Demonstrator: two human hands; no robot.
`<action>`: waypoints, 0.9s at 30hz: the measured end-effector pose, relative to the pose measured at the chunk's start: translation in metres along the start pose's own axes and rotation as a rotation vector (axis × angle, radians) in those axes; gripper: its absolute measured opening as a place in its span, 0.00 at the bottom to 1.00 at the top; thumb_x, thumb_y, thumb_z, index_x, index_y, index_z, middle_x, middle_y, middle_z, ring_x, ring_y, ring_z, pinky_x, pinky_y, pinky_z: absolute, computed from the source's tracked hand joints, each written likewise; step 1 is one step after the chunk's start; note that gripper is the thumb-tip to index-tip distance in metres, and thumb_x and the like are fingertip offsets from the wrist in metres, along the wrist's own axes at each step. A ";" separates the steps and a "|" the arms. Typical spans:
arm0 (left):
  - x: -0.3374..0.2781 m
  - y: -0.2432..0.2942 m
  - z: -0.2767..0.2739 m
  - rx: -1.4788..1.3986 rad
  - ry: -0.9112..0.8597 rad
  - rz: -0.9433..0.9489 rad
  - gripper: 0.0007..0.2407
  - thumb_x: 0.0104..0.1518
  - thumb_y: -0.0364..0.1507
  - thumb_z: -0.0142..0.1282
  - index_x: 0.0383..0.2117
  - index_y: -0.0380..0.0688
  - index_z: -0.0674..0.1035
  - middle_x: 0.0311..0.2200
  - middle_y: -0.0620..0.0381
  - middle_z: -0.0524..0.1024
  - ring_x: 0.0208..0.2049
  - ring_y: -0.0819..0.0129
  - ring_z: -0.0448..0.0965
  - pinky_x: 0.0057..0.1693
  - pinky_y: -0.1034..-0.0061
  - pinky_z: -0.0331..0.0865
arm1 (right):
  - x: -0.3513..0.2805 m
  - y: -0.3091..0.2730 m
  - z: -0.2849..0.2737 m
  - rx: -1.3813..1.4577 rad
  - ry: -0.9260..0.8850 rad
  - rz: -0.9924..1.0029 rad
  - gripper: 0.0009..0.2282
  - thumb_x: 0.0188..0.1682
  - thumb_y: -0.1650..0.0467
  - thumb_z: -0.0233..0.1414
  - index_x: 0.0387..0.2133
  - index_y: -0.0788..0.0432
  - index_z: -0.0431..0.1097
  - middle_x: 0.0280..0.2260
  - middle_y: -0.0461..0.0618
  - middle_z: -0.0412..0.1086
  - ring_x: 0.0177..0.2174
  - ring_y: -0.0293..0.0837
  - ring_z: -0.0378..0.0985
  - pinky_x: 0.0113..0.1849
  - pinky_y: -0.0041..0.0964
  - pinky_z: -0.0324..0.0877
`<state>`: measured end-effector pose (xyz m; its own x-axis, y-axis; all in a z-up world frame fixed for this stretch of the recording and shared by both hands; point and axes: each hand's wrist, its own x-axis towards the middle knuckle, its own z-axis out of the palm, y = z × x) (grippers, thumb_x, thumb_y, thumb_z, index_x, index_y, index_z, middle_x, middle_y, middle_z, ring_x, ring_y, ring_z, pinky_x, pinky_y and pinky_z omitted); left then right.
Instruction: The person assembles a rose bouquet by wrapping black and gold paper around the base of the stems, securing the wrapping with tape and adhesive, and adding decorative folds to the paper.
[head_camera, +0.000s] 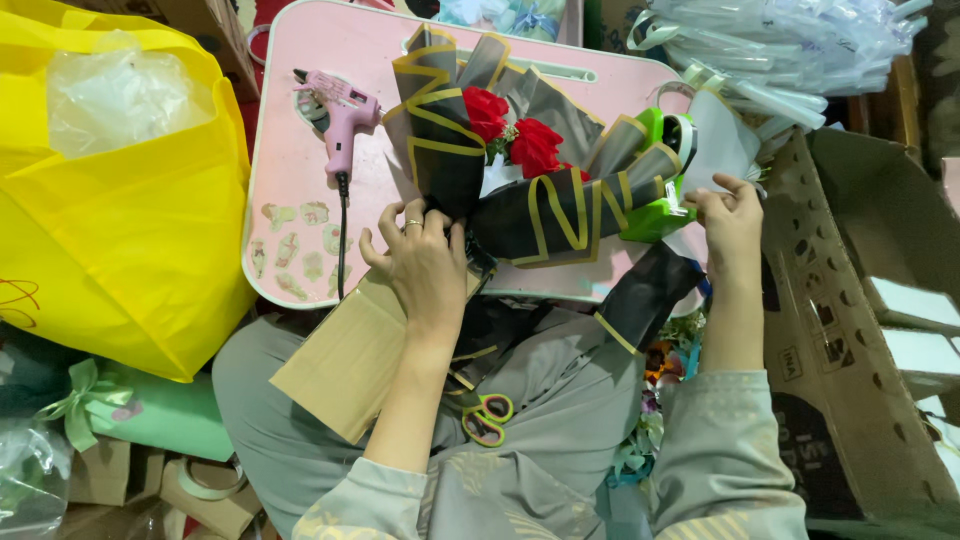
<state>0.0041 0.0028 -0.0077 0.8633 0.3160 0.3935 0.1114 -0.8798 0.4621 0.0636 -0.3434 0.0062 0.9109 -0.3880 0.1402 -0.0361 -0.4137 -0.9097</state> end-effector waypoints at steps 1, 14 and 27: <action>0.000 0.000 0.001 0.003 0.007 0.003 0.07 0.47 0.34 0.60 0.24 0.53 0.73 0.38 0.64 0.72 0.50 0.65 0.59 0.57 0.52 0.37 | 0.004 -0.002 0.002 0.010 -0.044 0.065 0.20 0.47 0.72 0.54 0.49 0.67 0.55 0.34 0.56 0.67 0.33 0.43 0.76 0.38 0.33 0.71; 0.003 0.002 -0.012 0.007 0.055 0.049 0.04 0.49 0.34 0.59 0.24 0.51 0.78 0.39 0.63 0.72 0.48 0.61 0.65 0.55 0.51 0.49 | -0.028 -0.102 0.006 0.030 0.041 0.277 0.17 0.39 0.78 0.51 0.44 0.59 0.59 0.25 0.46 0.71 0.26 0.33 0.76 0.34 0.24 0.71; 0.000 -0.001 0.002 -0.012 0.036 0.011 0.07 0.47 0.33 0.60 0.24 0.53 0.73 0.37 0.64 0.71 0.49 0.65 0.60 0.56 0.52 0.39 | -0.068 0.017 0.005 0.078 0.132 0.277 0.09 0.42 0.71 0.59 0.33 0.61 0.67 0.13 0.40 0.58 0.10 0.31 0.62 0.14 0.22 0.62</action>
<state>0.0050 0.0031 -0.0103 0.8458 0.3196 0.4270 0.0964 -0.8790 0.4669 0.0034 -0.3199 -0.0211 0.8096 -0.5825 -0.0723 -0.2392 -0.2150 -0.9469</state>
